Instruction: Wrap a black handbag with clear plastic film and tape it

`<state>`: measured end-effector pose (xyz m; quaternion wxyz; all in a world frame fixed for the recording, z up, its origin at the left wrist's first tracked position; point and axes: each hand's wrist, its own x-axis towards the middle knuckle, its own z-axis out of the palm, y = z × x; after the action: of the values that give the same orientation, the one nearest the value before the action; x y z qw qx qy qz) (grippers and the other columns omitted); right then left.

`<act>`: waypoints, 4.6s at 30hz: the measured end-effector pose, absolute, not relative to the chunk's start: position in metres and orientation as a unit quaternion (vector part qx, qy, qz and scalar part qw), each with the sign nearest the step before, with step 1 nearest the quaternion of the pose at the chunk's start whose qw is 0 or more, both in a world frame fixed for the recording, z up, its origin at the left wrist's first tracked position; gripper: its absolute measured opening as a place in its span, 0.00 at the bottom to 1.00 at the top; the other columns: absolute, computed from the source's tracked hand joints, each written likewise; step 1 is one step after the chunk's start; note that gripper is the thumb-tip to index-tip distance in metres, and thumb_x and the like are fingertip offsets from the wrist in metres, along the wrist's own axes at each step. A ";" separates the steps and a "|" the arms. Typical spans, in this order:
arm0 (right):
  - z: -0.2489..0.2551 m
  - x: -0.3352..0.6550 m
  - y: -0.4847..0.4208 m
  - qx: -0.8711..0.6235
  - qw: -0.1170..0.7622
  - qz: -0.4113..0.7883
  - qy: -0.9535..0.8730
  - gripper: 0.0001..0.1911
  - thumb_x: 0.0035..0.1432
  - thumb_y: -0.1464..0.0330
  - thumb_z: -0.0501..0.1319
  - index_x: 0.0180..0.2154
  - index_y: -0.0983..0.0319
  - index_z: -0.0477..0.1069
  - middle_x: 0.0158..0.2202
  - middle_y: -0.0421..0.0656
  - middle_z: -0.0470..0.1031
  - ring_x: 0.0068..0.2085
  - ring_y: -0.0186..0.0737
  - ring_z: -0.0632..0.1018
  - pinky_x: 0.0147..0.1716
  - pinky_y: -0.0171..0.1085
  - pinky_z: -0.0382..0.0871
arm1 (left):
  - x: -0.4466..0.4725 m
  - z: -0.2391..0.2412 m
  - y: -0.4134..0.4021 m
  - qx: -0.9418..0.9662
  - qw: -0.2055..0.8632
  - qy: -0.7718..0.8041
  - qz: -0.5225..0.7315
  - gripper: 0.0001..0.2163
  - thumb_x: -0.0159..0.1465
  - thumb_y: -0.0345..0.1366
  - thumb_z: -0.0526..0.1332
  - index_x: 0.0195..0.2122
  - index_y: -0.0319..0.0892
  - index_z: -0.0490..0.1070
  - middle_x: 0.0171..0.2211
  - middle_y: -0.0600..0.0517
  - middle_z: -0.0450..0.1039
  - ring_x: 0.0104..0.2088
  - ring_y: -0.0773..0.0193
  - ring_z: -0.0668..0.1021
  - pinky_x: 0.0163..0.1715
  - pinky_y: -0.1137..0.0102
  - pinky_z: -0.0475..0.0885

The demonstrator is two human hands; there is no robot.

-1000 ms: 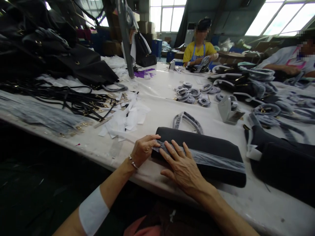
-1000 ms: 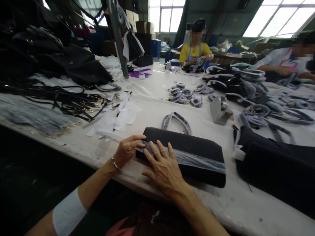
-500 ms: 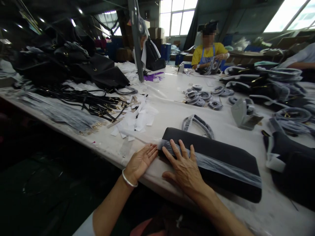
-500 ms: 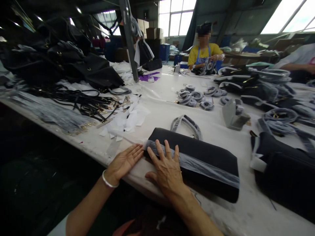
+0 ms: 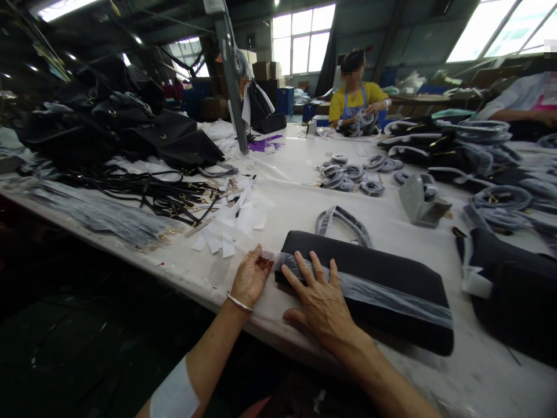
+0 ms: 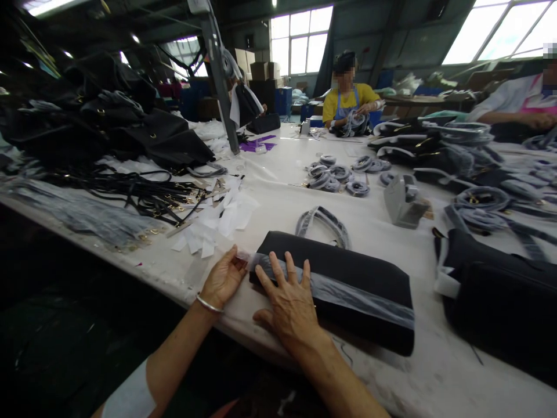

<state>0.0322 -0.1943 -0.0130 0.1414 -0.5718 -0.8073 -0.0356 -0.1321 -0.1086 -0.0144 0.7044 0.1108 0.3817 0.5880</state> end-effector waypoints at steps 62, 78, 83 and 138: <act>-0.004 0.033 -0.193 -0.571 0.180 0.054 -0.799 0.45 0.45 0.50 0.69 0.62 0.54 0.58 0.66 0.50 0.52 0.65 0.68 0.49 0.58 0.70 0.32 | -0.102 0.072 -0.073 0.934 0.346 0.087 -0.011 0.09 0.65 0.39 0.59 0.35 0.44 0.78 0.36 0.51 0.77 0.40 0.64 0.74 0.45 0.73 0.66; 0.002 0.073 -0.224 -0.545 0.587 0.306 -0.514 0.13 0.56 0.61 0.64 0.41 0.59 0.69 0.43 0.46 0.75 0.42 0.45 0.78 0.42 0.44 0.75 | -0.096 0.047 -0.077 0.909 0.373 0.182 0.026 0.07 0.61 0.36 0.62 0.32 0.39 0.76 0.30 0.53 0.73 0.31 0.69 0.73 0.33 0.77 0.65; 0.032 0.083 -0.231 -0.588 0.574 0.369 -0.435 0.38 0.50 0.54 0.65 0.59 0.56 0.55 0.49 0.49 0.71 0.43 0.47 0.77 0.36 0.42 0.77 | -0.094 0.047 -0.076 0.915 0.348 0.202 0.017 0.07 0.60 0.36 0.62 0.30 0.38 0.76 0.28 0.54 0.72 0.29 0.69 0.72 0.30 0.77 0.63; 0.018 0.147 -0.232 -0.744 0.254 -0.002 -0.618 0.17 0.61 0.58 0.54 0.23 0.59 0.66 0.23 0.39 0.69 0.27 0.38 0.68 0.32 0.37 0.55 | -0.090 0.063 -0.065 0.935 0.113 0.336 -0.030 0.08 0.63 0.42 0.57 0.40 0.45 0.66 0.30 0.53 0.70 0.31 0.62 0.72 0.29 0.71 0.61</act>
<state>0.1469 -0.2319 0.0183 0.2537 -0.7442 -0.6179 -0.0018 -0.0901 -0.0647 0.0628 0.1126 0.9348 0.3355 -0.0295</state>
